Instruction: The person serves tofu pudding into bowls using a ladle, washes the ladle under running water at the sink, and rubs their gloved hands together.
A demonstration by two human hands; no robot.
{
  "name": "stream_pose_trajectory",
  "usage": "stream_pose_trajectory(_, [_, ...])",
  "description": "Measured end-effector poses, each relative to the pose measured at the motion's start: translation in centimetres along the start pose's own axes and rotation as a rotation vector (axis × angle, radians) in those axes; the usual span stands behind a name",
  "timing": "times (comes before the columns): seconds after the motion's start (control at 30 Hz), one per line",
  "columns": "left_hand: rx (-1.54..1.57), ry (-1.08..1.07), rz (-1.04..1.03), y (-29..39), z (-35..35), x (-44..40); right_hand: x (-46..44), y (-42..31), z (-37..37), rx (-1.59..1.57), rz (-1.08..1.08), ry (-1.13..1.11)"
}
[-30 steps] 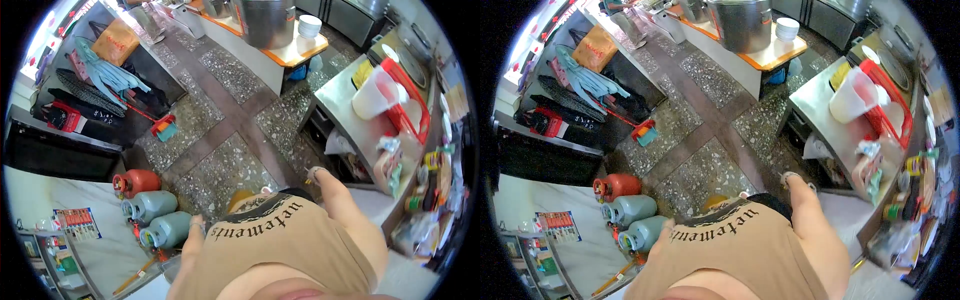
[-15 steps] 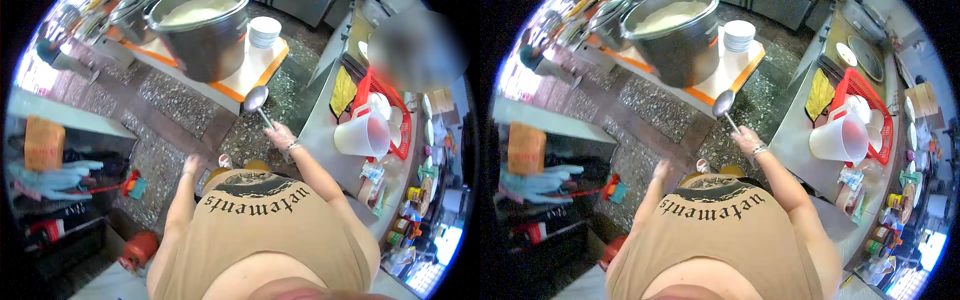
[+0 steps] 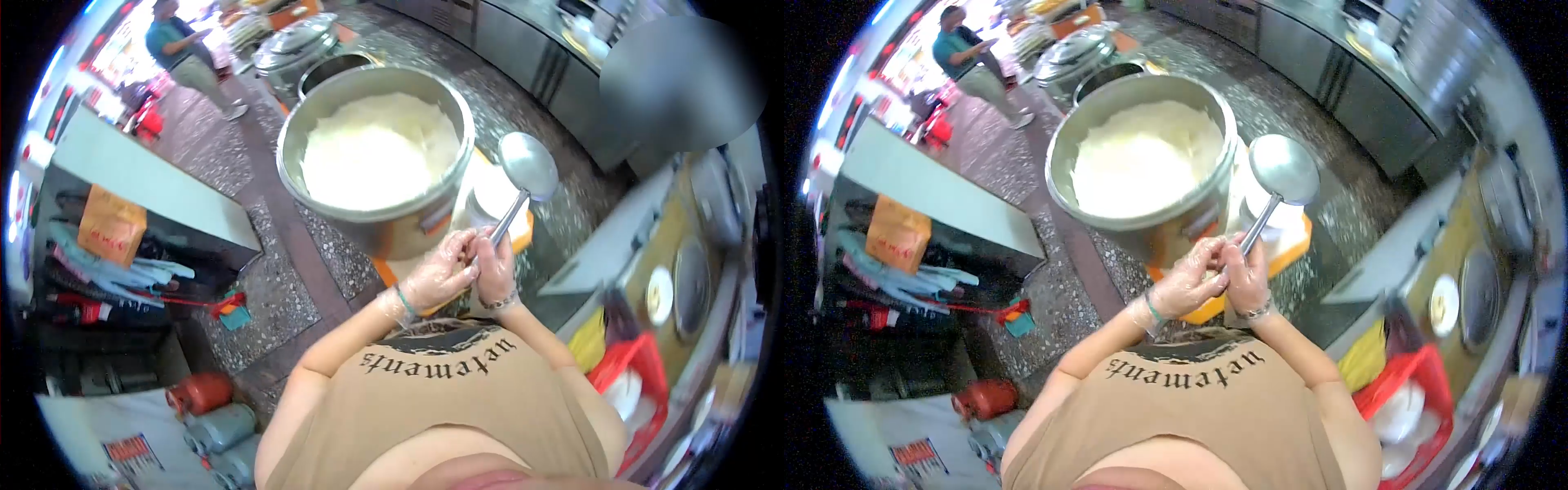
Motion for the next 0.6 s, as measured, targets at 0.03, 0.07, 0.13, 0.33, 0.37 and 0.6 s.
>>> stream_pose_trajectory(0.03, [0.027, 0.07, 0.018, 0.4, -0.4, -2.0, -2.5, -0.8, 0.8, -0.028, 0.008, -0.066])
stream_pose_trajectory(0.07, [0.059, 0.135, 0.031, 0.7, -0.5, -4.3, -4.9, -2.6, 1.2, 0.013, 0.018, -0.145])
stream_pose_trajectory(0.13, [0.077, 0.19, 0.066, 2.1, -1.4, -7.6, -8.0, -4.1, 2.6, -0.029, -0.108, -0.147])
stream_pose_trajectory(0.33, [0.133, 0.334, 0.035, 0.7, -1.3, -13.7, -14.2, -0.9, 5.8, 0.177, 0.02, -0.157])
stream_pose_trajectory(0.37, [0.122, 0.369, 0.175, -2.0, -1.8, -14.1, -15.1, -0.9, 6.4, 0.311, 0.152, -0.197])
stream_pose_trajectory(0.6, [-0.068, 0.407, 0.271, -5.7, -6.8, -25.4, -23.8, 0.2, 17.4, 0.316, 0.034, -0.303])
Point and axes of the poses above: each hand's wrist, its own x-axis away from the middle knuckle, its own z-axis out of the back of the hand, y = z × x, the point moved 4 cm from there along -x, towards the middle knuckle, and after that the axes turned 2 degrees about z, right-handed, at the moved point
